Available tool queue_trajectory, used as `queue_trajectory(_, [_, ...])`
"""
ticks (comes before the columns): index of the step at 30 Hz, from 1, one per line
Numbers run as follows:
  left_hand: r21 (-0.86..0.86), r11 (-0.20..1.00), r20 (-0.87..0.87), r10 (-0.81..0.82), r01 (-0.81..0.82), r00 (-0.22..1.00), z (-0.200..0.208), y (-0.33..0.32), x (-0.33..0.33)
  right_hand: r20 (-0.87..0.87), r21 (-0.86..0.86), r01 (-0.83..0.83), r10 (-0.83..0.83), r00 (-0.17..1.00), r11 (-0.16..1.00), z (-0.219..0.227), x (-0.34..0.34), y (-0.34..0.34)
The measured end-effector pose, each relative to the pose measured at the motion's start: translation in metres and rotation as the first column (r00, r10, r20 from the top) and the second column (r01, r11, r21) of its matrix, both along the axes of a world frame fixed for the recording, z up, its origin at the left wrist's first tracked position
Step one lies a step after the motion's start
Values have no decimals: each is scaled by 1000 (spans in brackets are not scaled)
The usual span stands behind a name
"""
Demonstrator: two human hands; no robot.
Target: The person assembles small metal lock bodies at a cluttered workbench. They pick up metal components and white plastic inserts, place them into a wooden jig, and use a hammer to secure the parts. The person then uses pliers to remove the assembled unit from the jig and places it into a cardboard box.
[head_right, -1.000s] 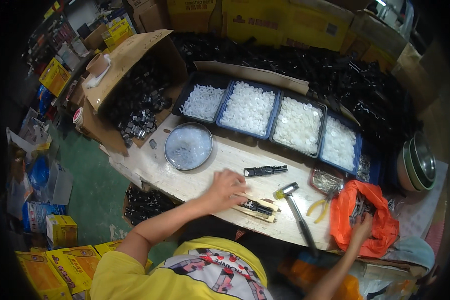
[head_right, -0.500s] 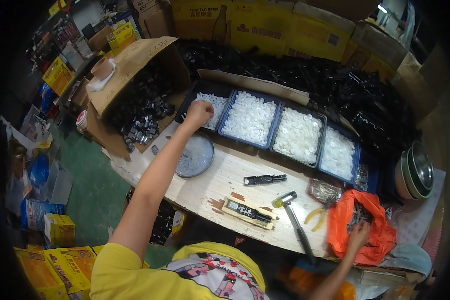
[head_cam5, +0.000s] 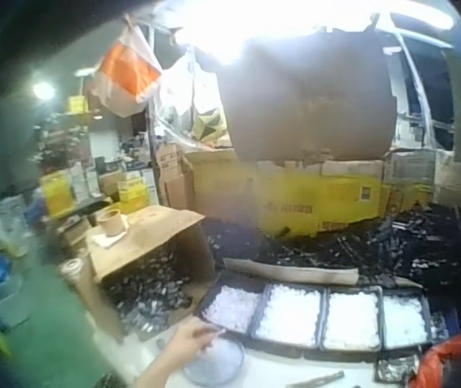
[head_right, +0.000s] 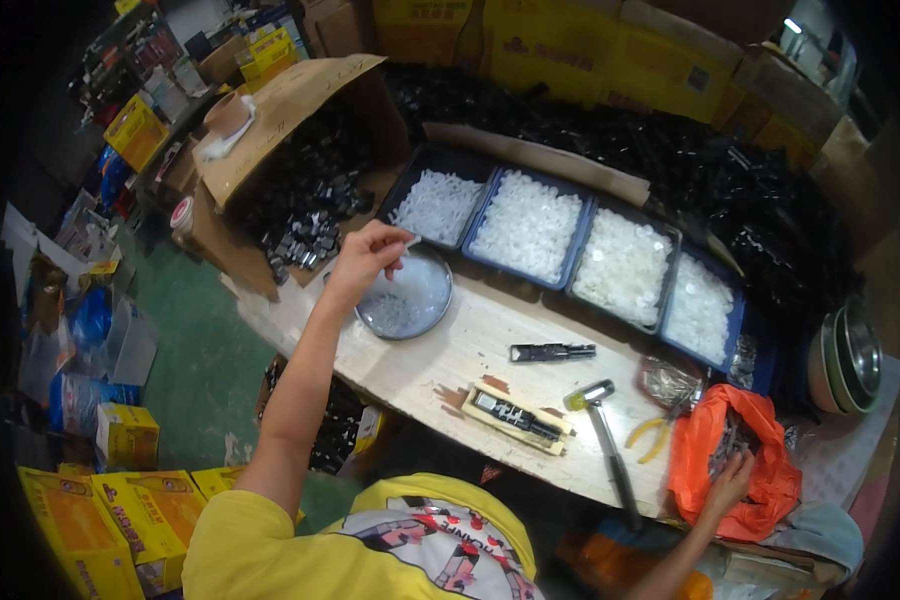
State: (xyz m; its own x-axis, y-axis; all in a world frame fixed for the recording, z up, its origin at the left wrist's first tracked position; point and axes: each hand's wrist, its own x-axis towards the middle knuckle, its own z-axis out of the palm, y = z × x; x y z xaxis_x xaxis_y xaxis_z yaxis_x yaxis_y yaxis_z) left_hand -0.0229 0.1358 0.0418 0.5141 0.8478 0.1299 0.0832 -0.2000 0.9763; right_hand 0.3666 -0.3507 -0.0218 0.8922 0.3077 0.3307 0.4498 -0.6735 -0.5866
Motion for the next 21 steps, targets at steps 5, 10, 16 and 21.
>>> queue_trajectory(5, [484,875,-348,177,15,920,-22,-41,-52,207,-88,-48,66,976,995,-9,8,-5])
queue_trajectory(10, [582,813,-407,288,3,867,-34,-41,-48,200,-133,-14,41,979,991,3,-5,6])
queue_trajectory(16, [591,806,-389,267,17,882,-41,-33,-38,71,10,11,-12,997,1000,14,-17,9])
queue_trajectory(21, [601,799,-414,326,-14,850,-47,-28,-48,56,217,-86,75,996,972,31,-41,25])
